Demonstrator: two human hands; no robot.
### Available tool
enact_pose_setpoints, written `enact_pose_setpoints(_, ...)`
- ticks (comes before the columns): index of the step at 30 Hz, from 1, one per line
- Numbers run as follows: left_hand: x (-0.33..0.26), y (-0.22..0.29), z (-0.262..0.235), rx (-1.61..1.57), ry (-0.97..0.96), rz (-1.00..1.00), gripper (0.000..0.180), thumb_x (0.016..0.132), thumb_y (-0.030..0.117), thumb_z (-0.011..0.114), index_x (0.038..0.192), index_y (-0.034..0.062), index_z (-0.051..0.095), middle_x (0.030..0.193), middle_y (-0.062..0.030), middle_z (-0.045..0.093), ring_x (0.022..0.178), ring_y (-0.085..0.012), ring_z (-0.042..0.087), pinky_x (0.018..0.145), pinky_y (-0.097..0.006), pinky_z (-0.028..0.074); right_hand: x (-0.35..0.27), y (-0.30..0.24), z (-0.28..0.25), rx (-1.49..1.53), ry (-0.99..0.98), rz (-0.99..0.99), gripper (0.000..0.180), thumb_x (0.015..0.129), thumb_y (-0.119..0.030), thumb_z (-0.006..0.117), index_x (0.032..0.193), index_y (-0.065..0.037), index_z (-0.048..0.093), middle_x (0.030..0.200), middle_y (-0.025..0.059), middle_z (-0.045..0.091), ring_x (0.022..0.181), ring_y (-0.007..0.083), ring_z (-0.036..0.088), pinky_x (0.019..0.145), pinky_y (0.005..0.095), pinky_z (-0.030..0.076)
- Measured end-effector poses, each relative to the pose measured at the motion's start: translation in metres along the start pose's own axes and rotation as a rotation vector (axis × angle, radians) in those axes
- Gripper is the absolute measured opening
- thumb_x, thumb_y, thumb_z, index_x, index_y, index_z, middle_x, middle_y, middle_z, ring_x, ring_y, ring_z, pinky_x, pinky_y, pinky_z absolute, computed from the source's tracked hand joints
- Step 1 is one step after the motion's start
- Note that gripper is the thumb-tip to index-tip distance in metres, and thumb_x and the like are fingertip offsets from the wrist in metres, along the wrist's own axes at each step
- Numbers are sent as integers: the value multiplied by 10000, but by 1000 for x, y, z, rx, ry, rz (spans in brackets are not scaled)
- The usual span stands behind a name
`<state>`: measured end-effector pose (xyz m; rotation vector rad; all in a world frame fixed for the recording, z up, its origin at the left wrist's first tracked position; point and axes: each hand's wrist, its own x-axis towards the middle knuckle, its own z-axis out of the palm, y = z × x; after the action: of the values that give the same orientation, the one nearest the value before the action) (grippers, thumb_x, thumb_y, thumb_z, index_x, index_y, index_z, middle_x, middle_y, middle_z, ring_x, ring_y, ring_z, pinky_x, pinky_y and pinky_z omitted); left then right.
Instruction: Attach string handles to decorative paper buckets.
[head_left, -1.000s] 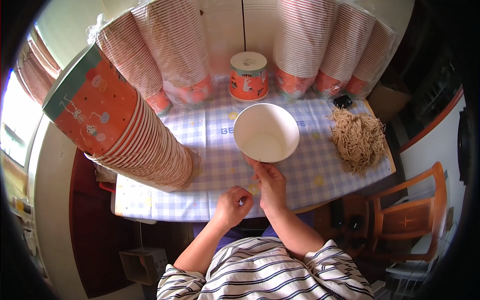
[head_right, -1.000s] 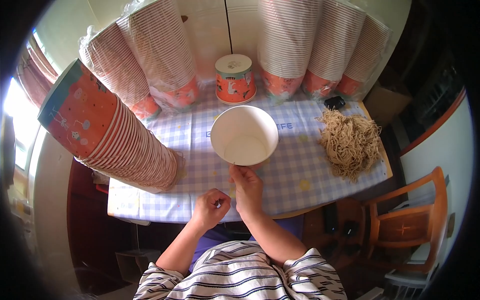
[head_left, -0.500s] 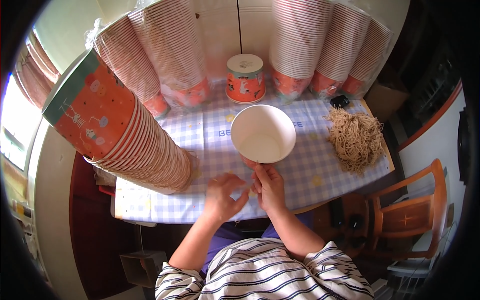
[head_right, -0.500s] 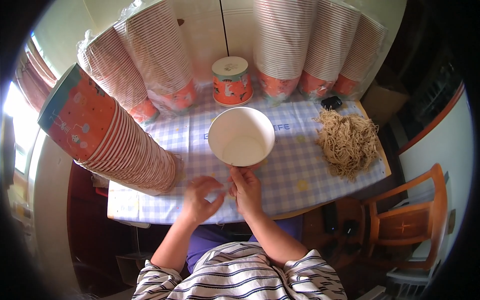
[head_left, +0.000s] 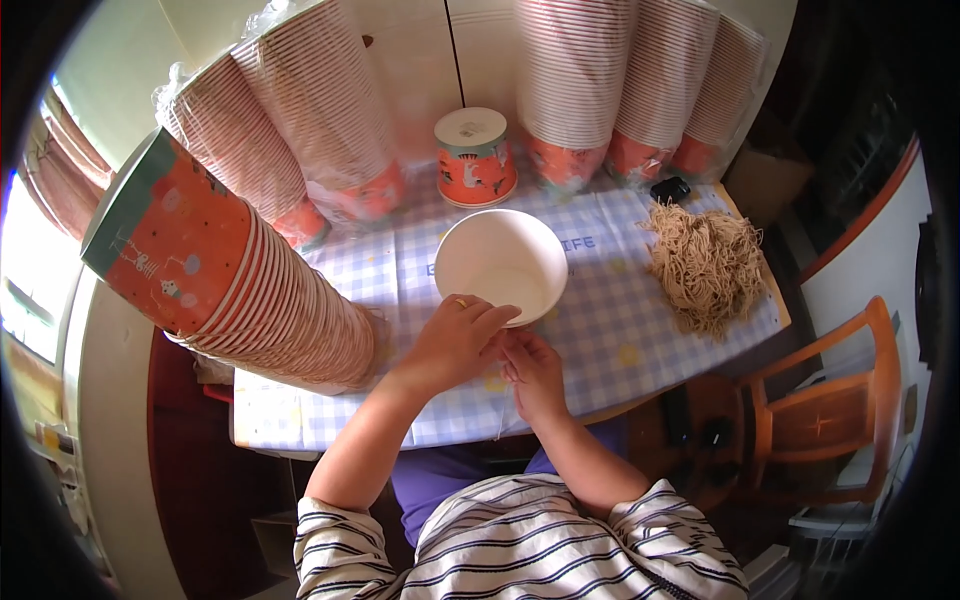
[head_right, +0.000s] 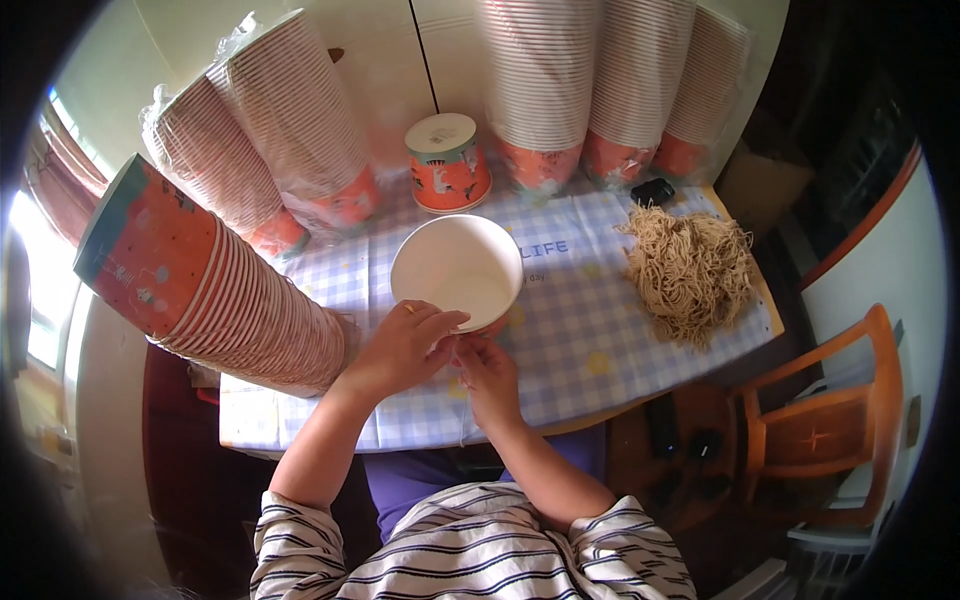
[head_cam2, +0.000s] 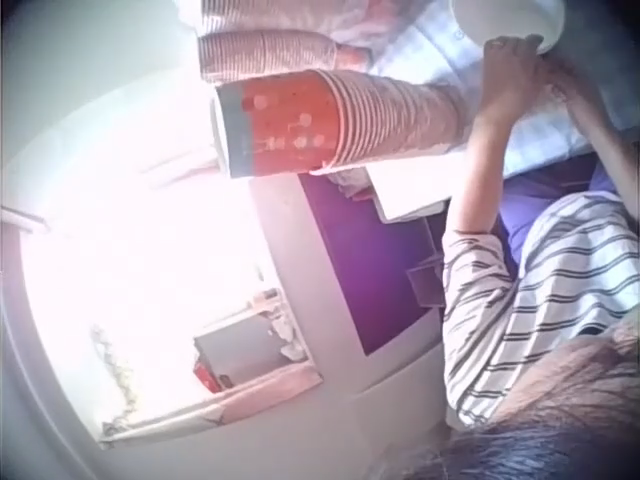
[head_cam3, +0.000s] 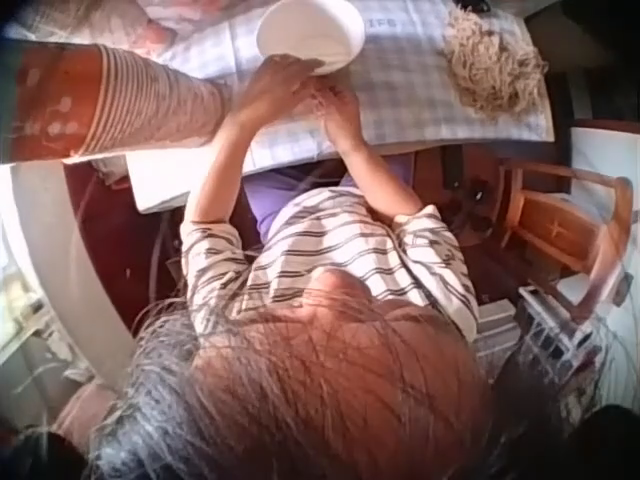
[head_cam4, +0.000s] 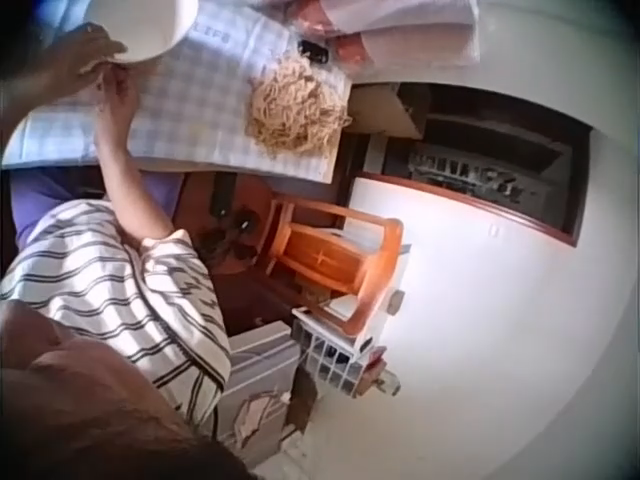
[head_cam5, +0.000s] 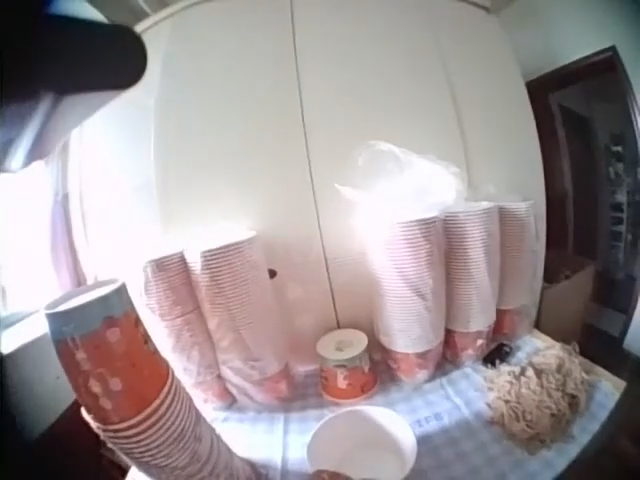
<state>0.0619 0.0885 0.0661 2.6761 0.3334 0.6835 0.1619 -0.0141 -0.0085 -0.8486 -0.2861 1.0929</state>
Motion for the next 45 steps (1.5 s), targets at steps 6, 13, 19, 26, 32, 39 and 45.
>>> enact_pose_setpoints(6,3,1,0,-7,51,45,454,681,74,663,1125,77,573,908,-86,630,894,-291,594,830,-394,444,-1,0,0,-62,-7,-1,99,904,-142,604,913,-45,614,733,1,593,516,15,392,483,183,299)
enact_pose_setpoints(13,3,-1,2,40,76,110,434,673,65,665,1099,63,582,906,-84,624,866,-286,594,782,-381,469,-3,-1,0,-66,-29,14,107,905,-151,600,923,-46,619,716,-11,583,523,12,394,481,183,297)
enact_pose_setpoints(19,4,-4,3,50,102,134,420,680,60,661,1091,45,574,870,-92,610,857,-283,592,763,-369,477,-4,-1,-1,-105,7,12,108,890,-165,627,922,-62,632,701,-25,564,542,11,410,483,175,294)
enact_pose_setpoints(26,5,-4,0,-39,72,72,422,690,59,664,1102,66,574,878,-105,595,864,-304,583,777,-385,480,-4,-4,-1,-116,13,15,119,885,-171,639,917,-57,634,692,-29,552,555,15,421,487,171,300)
enact_pose_setpoints(32,7,0,-3,-76,45,45,408,700,35,647,1100,75,577,880,-101,586,874,-299,580,789,-396,474,-8,-3,-4,-94,-34,44,94,889,-163,626,888,-70,623,719,-31,562,596,15,429,523,179,298)
enact_pose_setpoints(39,7,-1,-2,-86,25,3,396,705,10,623,1093,80,583,804,-85,589,818,-279,589,830,-411,464,-10,-2,-3,-65,-41,35,82,884,-149,626,896,-68,621,723,-28,567,596,22,435,527,185,303)
enact_pose_setpoints(45,5,-3,-2,-110,15,-14,365,749,31,611,1109,81,577,803,-83,615,815,-271,608,971,-459,416,-9,-1,-4,-63,-13,35,96,876,-159,631,891,-65,621,717,-19,568,584,26,436,530,186,306)
